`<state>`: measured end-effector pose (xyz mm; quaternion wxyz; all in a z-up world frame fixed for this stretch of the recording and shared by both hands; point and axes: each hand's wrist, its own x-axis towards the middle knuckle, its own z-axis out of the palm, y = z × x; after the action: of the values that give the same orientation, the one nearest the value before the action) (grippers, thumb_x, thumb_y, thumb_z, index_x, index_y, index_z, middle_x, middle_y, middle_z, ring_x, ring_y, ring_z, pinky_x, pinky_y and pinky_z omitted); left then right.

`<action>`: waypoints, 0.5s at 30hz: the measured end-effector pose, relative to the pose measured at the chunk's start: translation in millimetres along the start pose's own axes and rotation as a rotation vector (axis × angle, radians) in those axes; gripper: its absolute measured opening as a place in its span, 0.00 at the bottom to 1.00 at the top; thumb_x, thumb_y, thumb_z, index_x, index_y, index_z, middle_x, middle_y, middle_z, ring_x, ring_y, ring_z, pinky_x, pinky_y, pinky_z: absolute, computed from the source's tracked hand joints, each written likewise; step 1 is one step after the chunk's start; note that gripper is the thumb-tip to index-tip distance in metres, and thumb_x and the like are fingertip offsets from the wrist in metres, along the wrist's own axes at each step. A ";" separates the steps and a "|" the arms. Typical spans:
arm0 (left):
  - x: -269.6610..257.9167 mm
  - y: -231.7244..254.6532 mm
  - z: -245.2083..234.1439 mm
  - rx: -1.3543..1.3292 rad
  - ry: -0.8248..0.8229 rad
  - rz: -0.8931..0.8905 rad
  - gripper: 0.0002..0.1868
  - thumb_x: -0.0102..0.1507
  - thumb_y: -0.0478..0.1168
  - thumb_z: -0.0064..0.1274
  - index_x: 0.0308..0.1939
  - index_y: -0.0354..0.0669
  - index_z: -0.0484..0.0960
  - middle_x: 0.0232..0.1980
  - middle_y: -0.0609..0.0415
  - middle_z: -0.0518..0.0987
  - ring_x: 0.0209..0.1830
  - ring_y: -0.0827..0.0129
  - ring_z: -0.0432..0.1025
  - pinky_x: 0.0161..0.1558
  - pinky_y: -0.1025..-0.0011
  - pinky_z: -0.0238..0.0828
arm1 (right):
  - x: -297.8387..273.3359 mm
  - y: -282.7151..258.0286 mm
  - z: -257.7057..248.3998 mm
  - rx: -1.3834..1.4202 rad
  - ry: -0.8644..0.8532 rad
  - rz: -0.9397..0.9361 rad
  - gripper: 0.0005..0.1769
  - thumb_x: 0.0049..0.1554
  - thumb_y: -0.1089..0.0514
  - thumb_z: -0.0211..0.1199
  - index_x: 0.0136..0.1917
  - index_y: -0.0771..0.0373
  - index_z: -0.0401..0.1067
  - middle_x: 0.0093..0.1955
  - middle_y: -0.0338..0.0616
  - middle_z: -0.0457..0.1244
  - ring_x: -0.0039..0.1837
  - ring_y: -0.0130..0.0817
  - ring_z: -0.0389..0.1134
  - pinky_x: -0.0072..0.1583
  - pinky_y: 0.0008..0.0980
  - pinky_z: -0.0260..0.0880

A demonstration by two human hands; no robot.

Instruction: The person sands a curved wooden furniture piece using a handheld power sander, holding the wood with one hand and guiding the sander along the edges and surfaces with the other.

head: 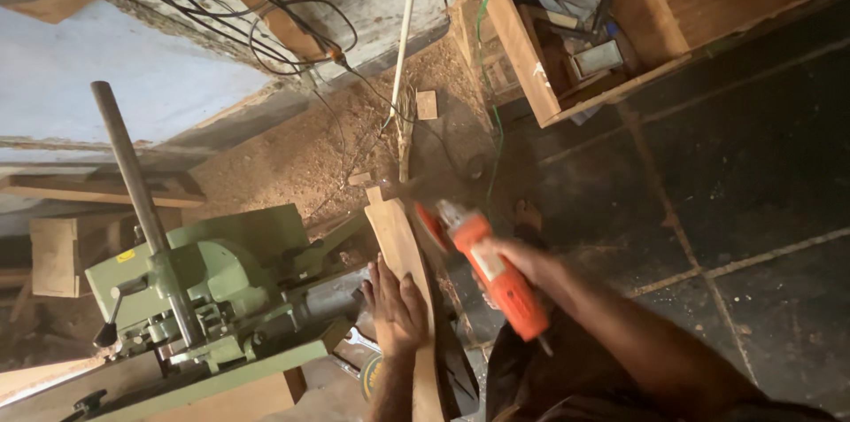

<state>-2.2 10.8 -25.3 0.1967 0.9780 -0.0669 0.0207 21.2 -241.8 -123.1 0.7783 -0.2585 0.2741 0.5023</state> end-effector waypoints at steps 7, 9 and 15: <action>0.0 -1.9 3.1 0.004 0.018 -0.009 0.30 0.71 0.44 0.39 0.70 0.21 0.61 0.72 0.27 0.66 0.75 0.30 0.57 0.70 0.33 0.49 | 9.0 -63.2 14.2 -0.191 -0.009 -0.004 0.29 0.53 0.40 0.65 0.57 0.63 0.71 0.42 0.50 0.70 0.40 0.39 0.73 0.43 0.42 0.77; -0.1 -2.1 3.3 -0.007 0.011 -0.027 0.30 0.71 0.44 0.39 0.71 0.22 0.61 0.72 0.27 0.66 0.75 0.31 0.57 0.70 0.33 0.49 | 8.8 -67.9 17.5 -0.185 -0.060 -0.009 0.30 0.53 0.38 0.65 0.57 0.63 0.71 0.42 0.51 0.69 0.40 0.40 0.72 0.43 0.41 0.77; -2.2 -2.9 -1.8 -0.013 -0.044 -0.027 0.32 0.72 0.46 0.35 0.72 0.22 0.59 0.74 0.26 0.63 0.76 0.29 0.53 0.71 0.34 0.45 | 10.5 -27.5 11.7 -0.069 0.015 0.047 0.28 0.51 0.38 0.63 0.55 0.61 0.70 0.40 0.49 0.69 0.37 0.40 0.72 0.40 0.44 0.75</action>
<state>-3.9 14.3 -24.9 0.2016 0.9777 -0.0583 -0.0036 52.2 -237.1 -118.4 0.7550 -0.2823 0.2685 0.5274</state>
